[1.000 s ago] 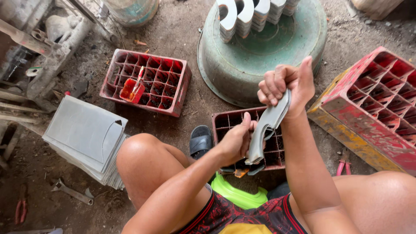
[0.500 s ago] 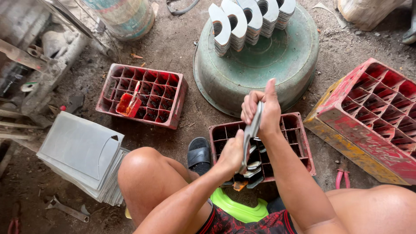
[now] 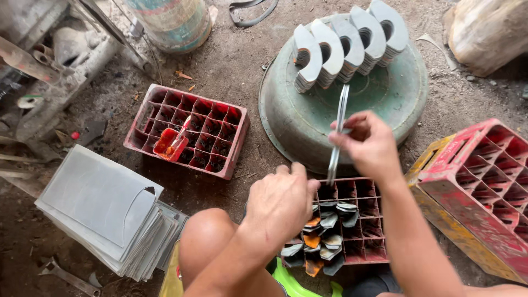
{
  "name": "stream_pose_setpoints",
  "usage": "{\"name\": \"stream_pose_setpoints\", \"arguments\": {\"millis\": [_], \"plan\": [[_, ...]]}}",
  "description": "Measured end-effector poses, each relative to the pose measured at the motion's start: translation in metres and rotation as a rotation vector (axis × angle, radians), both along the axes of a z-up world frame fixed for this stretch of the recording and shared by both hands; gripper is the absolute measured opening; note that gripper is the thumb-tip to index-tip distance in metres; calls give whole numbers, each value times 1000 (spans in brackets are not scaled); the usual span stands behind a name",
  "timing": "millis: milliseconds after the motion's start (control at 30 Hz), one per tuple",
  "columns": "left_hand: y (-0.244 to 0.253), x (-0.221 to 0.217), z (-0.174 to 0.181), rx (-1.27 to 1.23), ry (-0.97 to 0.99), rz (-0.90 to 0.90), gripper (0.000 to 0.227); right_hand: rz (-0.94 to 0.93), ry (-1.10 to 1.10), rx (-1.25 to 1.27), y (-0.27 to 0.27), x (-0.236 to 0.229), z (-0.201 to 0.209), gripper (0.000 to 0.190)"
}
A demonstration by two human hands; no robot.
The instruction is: The person sits on a low stool and repeatedly picks up pairs of curved metal pieces from a red crate, aligns them, and places them onto a stack on an overturned green basin. The person handles the parts by hand and continues stacking them throughout the clip.
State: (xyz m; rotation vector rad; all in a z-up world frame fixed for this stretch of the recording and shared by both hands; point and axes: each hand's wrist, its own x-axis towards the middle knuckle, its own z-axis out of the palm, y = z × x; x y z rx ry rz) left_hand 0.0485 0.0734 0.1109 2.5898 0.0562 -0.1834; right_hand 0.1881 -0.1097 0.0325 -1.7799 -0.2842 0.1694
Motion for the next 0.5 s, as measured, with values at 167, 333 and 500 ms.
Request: {"name": "stream_pose_setpoints", "arguments": {"millis": [167,333,500], "plan": [[11,17,20,-119,274,-271,45,-187,-284,-585,42,120,-17,37],[9,31,2,-125,468,-369,50,-166,-375,-748,98,219,-46,31],[6,42,-13,-212,330,-330,49,-159,-397,-835,117,249,-73,32]]}}
